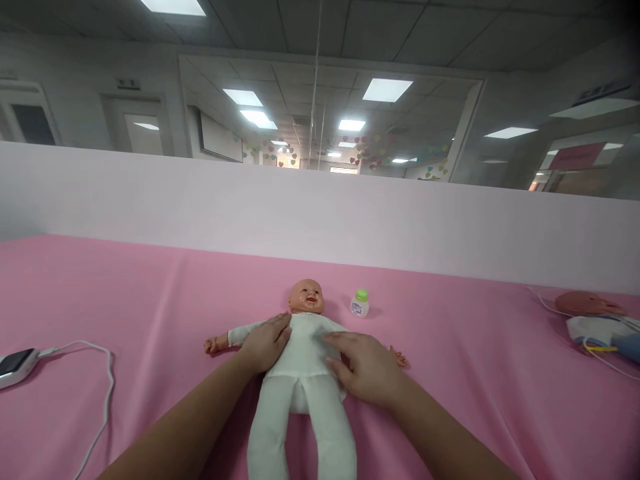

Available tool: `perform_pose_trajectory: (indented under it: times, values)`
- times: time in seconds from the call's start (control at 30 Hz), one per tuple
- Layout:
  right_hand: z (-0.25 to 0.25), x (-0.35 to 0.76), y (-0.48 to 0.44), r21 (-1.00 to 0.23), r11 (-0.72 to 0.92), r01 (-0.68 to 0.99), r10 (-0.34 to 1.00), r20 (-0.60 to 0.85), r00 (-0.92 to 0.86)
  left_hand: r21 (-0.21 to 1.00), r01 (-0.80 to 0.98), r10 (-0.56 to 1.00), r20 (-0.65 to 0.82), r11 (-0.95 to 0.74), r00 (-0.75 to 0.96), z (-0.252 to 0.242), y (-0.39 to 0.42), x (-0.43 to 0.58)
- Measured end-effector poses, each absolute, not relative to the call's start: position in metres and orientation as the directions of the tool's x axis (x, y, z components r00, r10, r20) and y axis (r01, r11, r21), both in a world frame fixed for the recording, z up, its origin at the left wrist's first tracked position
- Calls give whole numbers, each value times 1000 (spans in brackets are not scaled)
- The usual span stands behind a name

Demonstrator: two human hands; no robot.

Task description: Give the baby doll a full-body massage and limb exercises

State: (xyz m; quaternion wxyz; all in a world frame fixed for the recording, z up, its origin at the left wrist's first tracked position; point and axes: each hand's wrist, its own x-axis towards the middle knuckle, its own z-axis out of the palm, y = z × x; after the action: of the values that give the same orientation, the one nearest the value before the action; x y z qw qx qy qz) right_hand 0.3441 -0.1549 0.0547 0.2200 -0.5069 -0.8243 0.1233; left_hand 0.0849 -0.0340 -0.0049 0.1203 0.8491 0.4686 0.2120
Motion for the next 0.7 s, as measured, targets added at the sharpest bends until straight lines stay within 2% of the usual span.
perform_pose_trajectory:
  times: [0.1,0.13,0.2,0.37,0.53,0.7]
  values:
    - [61,326,-174,-546,629,553,745,223,-628,411,744,850,247,-527,465,-4,-37,87]
    - [59,321,-176,-565,643,517,713,195,-673,410,747,852,240,-524,465,-4,-38,88]
    - [53,315,-173,-550,630,549,715,133,-687,399,748,847,223,-531,482,-2,-39,90]
    - [33,324,-133,-407,526,747,833,68,-549,384,740,832,208,-553,514,-1,-40,95]
    - [22,347,-105,-386,350,854,933,63,-354,402,730,831,191,-552,523,2,-42,95]
    - [18,369,-104,-361,214,908,975,27,-220,401,737,836,182,-544,518,6,-44,95]
